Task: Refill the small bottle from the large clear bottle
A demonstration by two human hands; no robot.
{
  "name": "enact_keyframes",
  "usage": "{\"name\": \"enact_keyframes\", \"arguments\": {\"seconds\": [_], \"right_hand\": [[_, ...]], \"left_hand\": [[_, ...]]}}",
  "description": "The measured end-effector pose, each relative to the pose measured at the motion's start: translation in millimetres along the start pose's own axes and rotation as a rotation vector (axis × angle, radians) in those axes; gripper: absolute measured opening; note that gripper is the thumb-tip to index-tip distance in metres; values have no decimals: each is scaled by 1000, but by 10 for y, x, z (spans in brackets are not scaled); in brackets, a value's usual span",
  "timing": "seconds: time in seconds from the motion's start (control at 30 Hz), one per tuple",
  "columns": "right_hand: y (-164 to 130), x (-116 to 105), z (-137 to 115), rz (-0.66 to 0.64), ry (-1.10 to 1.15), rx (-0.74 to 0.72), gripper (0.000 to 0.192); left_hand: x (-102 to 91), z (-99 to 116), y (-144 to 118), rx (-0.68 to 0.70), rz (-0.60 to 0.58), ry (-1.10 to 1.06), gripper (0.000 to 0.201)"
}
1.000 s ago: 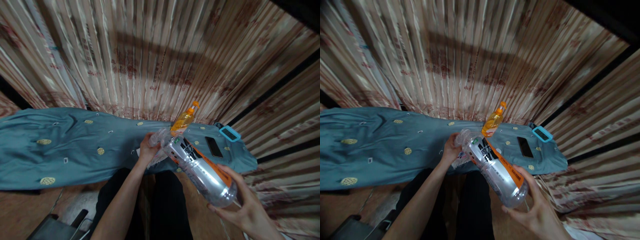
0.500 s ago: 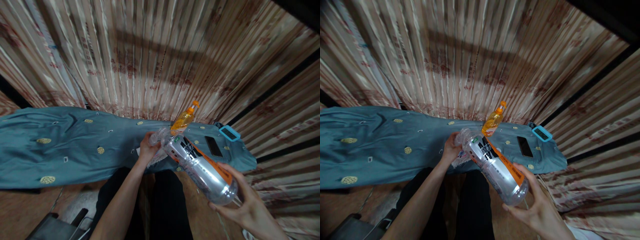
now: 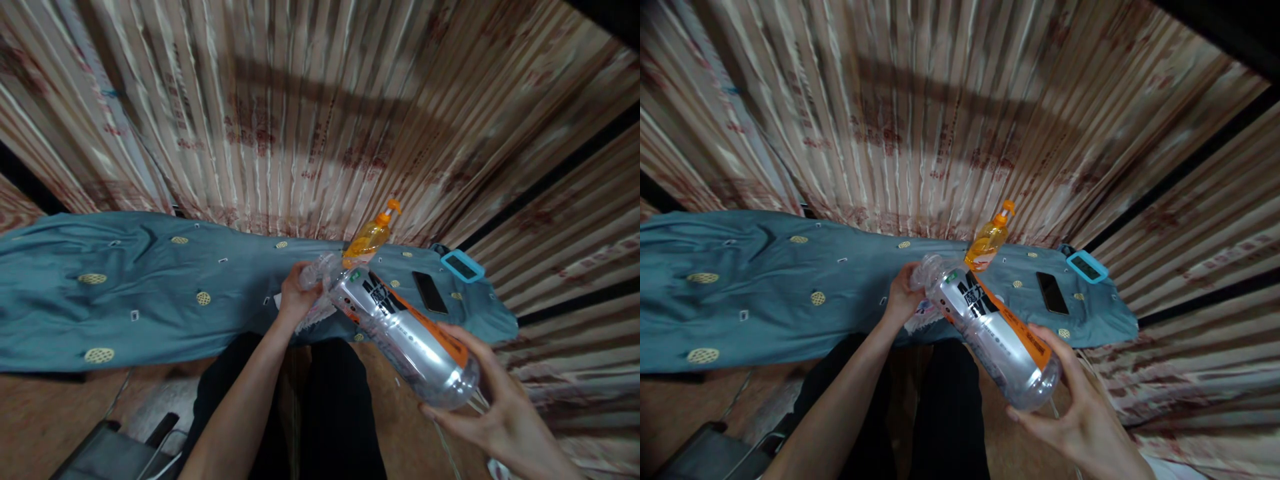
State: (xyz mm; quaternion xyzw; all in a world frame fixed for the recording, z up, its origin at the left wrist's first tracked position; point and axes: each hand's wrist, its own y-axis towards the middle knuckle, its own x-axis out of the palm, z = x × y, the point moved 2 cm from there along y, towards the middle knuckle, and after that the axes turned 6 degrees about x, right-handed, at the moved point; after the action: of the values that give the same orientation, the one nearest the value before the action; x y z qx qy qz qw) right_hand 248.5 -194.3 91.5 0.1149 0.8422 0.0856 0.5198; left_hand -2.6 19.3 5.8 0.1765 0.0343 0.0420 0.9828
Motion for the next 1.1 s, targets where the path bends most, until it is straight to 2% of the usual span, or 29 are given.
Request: {"name": "enact_keyframes", "arguments": {"seconds": [0.27,1.1], "right_hand": [[26,-21,-25,10,-38,-22,84],[45,-49,-94,16,-82,-49,80]], "left_hand": [[-1,-8,3,-37,9,25,36],[2,13,7,-28,6,14,35]]}}
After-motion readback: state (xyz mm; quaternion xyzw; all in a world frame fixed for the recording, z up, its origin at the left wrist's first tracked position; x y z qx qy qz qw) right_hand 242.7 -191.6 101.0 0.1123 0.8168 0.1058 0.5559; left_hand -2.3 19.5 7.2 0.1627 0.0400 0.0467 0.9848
